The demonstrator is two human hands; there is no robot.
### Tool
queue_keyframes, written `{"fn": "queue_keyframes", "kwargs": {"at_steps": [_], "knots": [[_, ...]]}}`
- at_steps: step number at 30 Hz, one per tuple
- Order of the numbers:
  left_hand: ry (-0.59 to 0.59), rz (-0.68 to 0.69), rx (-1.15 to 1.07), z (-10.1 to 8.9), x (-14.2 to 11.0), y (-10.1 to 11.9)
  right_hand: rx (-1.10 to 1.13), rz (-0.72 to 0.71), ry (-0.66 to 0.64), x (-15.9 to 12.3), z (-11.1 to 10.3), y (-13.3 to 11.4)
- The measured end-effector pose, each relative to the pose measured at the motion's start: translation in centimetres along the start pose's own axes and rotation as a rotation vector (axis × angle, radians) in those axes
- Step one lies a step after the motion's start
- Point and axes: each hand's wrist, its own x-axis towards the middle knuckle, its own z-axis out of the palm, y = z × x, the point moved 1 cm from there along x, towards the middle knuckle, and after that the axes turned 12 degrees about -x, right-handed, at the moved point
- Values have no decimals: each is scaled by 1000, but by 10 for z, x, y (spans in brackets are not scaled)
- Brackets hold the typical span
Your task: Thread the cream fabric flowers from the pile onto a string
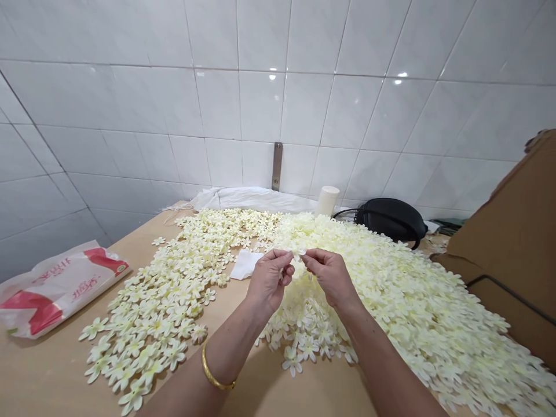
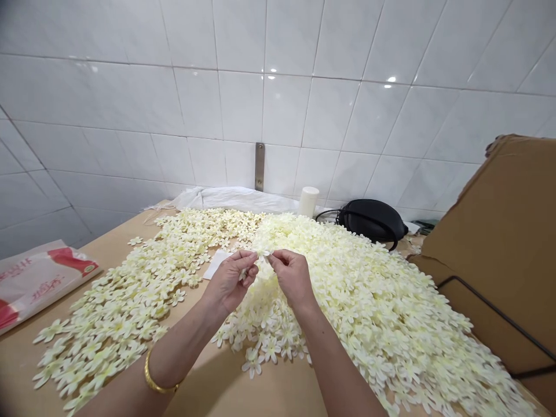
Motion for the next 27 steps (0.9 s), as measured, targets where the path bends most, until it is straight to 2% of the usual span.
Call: {"fn": "queue_keyframes", "kwargs": {"at_steps": [5, 8, 11, 15, 21, 27], "knots": [[-80, 3, 6, 2, 0, 6, 70, 68, -25, 1, -1, 0], [-34, -17, -17, 2, 2, 12, 158, 110, -45, 0, -2, -4], [17, -21, -33, 0, 4, 15, 350, 184, -42, 1, -3, -6], [-13, -44, -14, -1, 4, 11, 446, 191, 0, 2, -4, -5], [-66, -34, 79, -2, 2, 4, 299, 136, -34, 2, -10, -8], [-51, -37, 108, -2, 3, 5, 75, 3, -129, 2, -15, -10]]}}
